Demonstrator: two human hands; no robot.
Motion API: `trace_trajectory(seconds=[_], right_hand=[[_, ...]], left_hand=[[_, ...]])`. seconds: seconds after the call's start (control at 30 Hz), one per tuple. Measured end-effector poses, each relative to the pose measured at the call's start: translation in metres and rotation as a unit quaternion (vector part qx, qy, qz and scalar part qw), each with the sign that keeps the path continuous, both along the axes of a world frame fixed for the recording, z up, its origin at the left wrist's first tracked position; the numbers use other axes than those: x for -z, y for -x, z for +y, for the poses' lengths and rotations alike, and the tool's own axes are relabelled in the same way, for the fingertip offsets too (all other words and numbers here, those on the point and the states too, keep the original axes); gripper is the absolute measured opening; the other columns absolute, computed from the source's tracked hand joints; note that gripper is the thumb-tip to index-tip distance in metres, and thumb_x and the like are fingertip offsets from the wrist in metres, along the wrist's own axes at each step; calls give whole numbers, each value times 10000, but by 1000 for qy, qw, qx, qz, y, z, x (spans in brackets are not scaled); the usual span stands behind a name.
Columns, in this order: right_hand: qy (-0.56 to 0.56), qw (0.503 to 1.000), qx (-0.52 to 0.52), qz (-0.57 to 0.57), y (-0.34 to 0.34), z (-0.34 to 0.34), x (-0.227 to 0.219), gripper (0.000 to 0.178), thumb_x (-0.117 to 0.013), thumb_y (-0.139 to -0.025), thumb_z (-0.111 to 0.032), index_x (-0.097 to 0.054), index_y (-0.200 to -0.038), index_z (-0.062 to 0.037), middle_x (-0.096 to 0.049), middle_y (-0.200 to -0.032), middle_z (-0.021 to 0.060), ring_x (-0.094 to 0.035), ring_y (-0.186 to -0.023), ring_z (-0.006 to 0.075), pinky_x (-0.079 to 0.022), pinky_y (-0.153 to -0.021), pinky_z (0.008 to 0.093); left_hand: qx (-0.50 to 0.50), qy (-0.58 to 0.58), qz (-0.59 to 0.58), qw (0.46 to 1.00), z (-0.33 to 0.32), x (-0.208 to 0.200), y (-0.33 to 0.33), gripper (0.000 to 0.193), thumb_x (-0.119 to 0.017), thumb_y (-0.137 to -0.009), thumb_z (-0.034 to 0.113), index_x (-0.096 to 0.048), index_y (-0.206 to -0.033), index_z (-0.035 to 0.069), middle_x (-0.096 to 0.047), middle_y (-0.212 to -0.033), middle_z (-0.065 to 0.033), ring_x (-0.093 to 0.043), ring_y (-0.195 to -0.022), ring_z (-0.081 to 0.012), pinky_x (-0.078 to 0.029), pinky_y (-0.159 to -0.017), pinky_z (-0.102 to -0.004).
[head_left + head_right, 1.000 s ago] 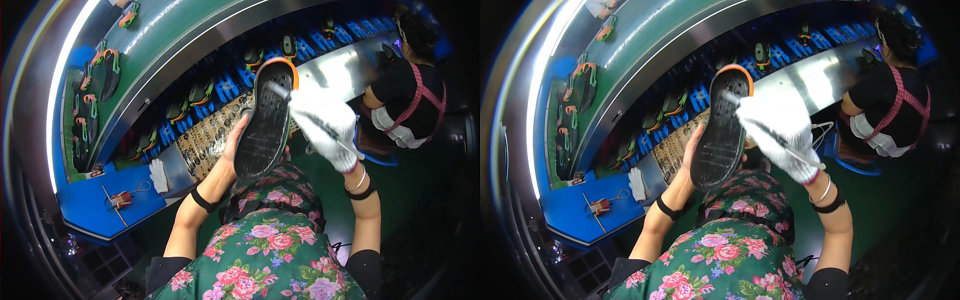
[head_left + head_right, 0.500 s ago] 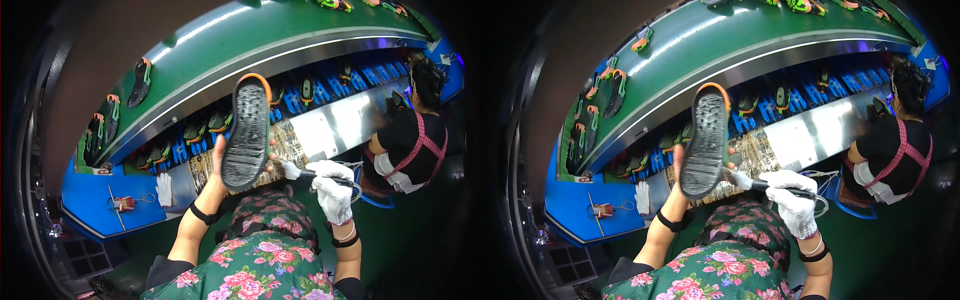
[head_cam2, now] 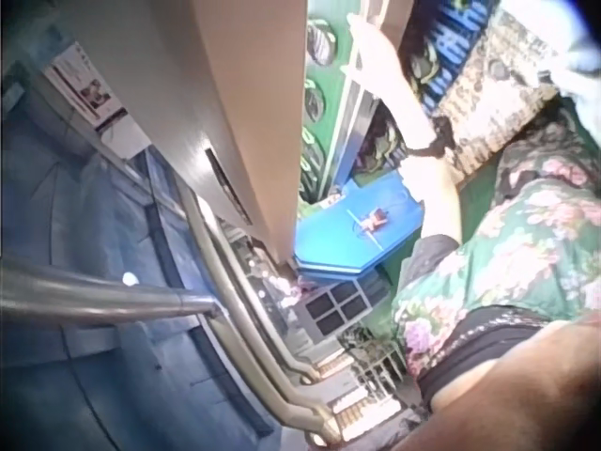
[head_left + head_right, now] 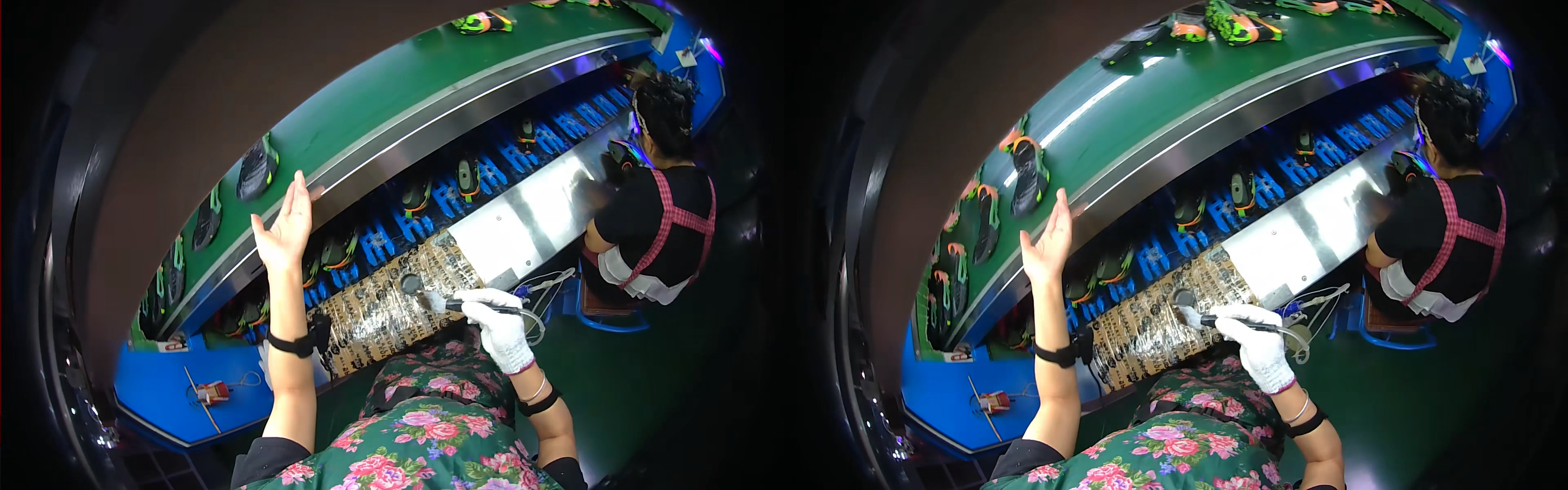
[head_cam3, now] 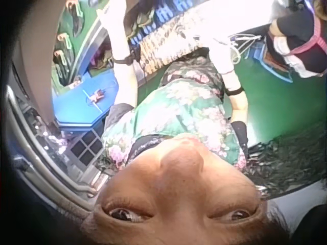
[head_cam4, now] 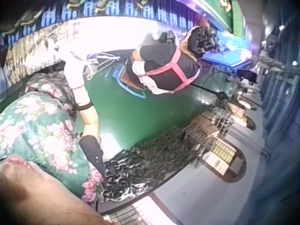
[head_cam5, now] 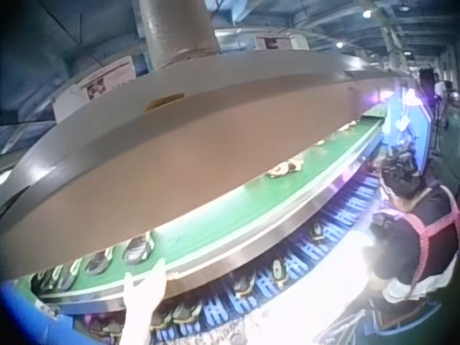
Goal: Apply adhesive or primer to the bottom of shoe soles using a brush.
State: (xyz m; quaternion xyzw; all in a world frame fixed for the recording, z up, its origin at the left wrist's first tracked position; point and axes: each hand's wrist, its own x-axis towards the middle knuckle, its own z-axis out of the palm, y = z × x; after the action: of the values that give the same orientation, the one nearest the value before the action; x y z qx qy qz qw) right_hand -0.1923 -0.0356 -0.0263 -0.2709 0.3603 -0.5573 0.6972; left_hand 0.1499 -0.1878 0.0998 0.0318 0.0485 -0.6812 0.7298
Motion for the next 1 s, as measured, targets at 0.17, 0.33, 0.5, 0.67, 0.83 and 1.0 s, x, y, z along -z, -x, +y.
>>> trace_trajectory(seconds=[0.17,0.33,0.5,0.67,0.83,1.0], right_hand=[[-30,999,41,-15,8,-3,14,203,-732,-891,11,-789,-1086,15,-777,-953,68,-656,-794,101,-504,-718,239],[-65,993,99,-4,14,-7,27,175,-728,-901,-7,-797,-1061,6,-769,-933,36,-647,-797,84,-506,-725,236],[-107,983,148,30,18,2,30,175,-708,-855,61,-783,-1007,19,-791,-1016,125,-660,-737,100,-528,-679,236],[-153,962,228,-7,36,15,35,155,-752,-865,28,-788,-1016,16,-789,-961,98,-712,-792,131,-564,-708,250],[-140,970,197,-3,36,12,39,147,-754,-875,29,-785,-1018,20,-787,-982,104,-716,-811,133,-570,-733,253],[-128,973,185,-45,45,7,31,166,-742,-883,42,-782,-1044,30,-785,-1032,110,-724,-876,141,-574,-798,251]], left_hand=[[270,0,-278,922,-74,-25,52,689,-602,-1024,447,-452,-1531,4,-617,-1303,-181,-641,-1149,-325,-544,-986,-460],[246,53,-712,655,-230,-38,155,666,-622,-1027,454,-457,-1504,19,-631,-1292,-208,-702,-1030,-292,-576,-877,-387],[-47,206,-972,106,-382,-31,193,791,-646,-983,435,-331,-1596,47,-535,-1492,-247,-534,-1362,-410,-418,-1153,-455],[-20,150,-988,-12,-440,-24,221,697,-646,-948,502,-523,-1486,77,-653,-1385,-213,-551,-1326,-474,-427,-1137,-497],[-153,88,-983,54,-458,-22,157,294,-728,-904,356,-716,-1068,112,-762,-997,-174,-729,-995,-362,-545,-915,-463],[-35,54,-934,352,-332,-22,140,177,-801,-897,200,-722,-1006,85,-707,-898,-31,-671,-898,-126,-572,-742,-324]])
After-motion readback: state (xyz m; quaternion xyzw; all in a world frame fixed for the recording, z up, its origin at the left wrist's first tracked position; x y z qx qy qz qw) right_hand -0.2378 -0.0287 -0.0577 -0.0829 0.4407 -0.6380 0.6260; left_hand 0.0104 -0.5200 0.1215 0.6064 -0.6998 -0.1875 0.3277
